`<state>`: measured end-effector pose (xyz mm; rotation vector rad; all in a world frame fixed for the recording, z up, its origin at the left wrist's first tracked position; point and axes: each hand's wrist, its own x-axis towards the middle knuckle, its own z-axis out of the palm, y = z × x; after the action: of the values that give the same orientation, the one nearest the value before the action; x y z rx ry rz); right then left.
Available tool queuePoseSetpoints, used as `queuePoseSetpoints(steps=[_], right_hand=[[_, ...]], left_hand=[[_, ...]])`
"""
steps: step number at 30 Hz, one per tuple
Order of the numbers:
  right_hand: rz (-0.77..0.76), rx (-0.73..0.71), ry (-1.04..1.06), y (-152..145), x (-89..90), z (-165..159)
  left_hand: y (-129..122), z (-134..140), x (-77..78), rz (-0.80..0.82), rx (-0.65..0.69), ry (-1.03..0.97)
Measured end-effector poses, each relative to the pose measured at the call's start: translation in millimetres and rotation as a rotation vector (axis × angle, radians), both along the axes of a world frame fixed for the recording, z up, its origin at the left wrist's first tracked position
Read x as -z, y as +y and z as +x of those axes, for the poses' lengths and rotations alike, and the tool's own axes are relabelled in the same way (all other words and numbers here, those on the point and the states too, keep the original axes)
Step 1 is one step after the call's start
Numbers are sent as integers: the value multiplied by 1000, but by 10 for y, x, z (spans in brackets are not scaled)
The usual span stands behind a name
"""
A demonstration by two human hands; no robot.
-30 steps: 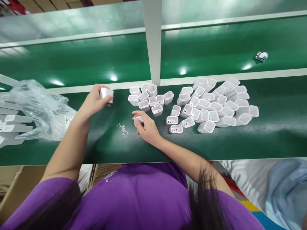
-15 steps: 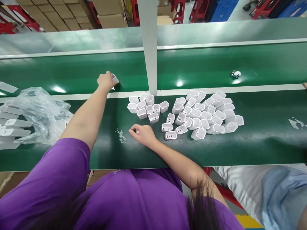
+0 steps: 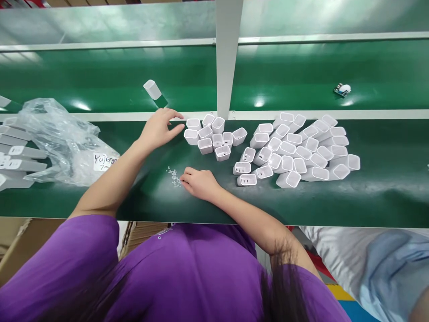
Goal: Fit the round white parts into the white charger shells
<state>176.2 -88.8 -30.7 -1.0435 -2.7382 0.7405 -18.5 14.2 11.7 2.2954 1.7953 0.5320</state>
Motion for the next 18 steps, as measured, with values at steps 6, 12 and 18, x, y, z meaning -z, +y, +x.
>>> queuePoseSetpoints(steps=[6,12,18], right_hand=[[85,-52,-92,-66,-98,-50],[102,-34,-70,-130,-104,-85],[34,65,6,-70,-49,-10]], left_hand=[[-314,81,22,-7,97,-33],[-454,207,73,-18,127,4],[-444,295,108,30,91,-21]])
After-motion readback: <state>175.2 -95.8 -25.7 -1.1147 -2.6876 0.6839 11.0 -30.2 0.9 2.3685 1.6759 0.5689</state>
